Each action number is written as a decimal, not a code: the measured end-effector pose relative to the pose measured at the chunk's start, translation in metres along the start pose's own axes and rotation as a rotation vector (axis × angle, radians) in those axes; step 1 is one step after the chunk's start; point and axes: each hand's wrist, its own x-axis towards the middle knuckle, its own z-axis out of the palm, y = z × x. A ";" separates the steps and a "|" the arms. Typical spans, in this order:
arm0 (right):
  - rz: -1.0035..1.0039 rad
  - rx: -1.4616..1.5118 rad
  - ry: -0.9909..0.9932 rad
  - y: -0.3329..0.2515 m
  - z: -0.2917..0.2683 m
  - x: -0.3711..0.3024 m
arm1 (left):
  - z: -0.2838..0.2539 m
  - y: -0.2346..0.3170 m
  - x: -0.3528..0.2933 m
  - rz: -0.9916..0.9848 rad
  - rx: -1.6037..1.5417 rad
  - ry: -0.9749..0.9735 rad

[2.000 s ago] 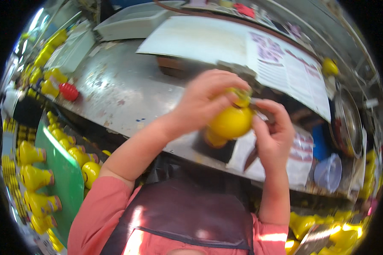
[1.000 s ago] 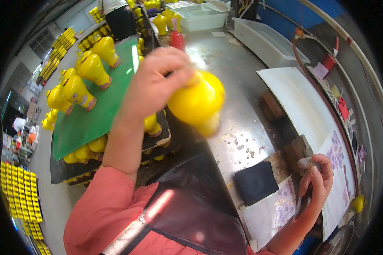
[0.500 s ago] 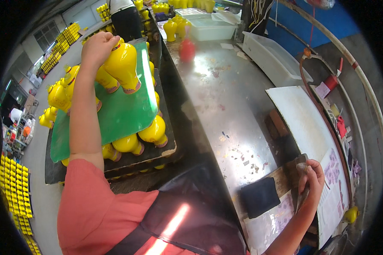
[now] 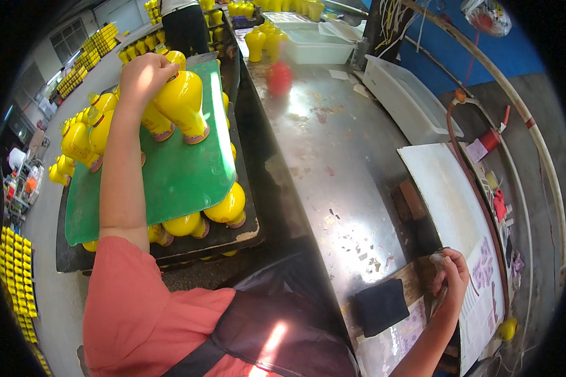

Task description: The person applies a decorative label to a yellow ceramic bottle, smoothing it with a cloth, then removes the cap and places the bottle on a tray. The person repeats the process with a second bottle.

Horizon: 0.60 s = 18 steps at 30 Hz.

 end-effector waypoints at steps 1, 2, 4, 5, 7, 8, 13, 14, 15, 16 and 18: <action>0.008 0.004 0.008 0.001 0.003 0.001 | -0.001 0.002 -0.001 0.004 0.011 0.009; 0.008 0.015 -0.007 0.002 0.005 0.001 | -0.002 0.004 -0.003 -0.006 -0.010 0.014; -0.003 0.042 -0.032 0.004 0.008 0.001 | -0.003 0.007 -0.006 -0.009 -0.020 0.026; 0.009 0.047 -0.028 0.005 0.009 0.000 | -0.004 0.008 -0.007 -0.034 -0.008 0.013; -0.001 0.076 -0.022 0.009 0.008 -0.002 | -0.003 0.011 -0.005 -0.077 0.012 -0.012; 0.010 0.073 -0.015 0.011 0.006 -0.004 | -0.003 0.013 -0.003 -0.090 0.013 -0.016; 0.045 0.057 0.007 0.021 -0.004 -0.013 | -0.017 0.029 -0.001 -0.119 0.153 0.012; 0.031 0.055 -0.030 0.022 -0.005 -0.016 | -0.022 0.037 -0.001 -0.080 0.201 0.100; 0.038 0.051 -0.024 0.023 -0.005 -0.019 | -0.030 0.047 -0.005 -0.050 0.254 0.168; 0.088 0.023 0.063 0.022 -0.004 -0.025 | -0.037 0.061 -0.007 -0.009 0.298 0.238; 0.052 -0.043 0.021 0.019 0.001 -0.034 | -0.043 0.103 -0.016 0.058 0.087 0.431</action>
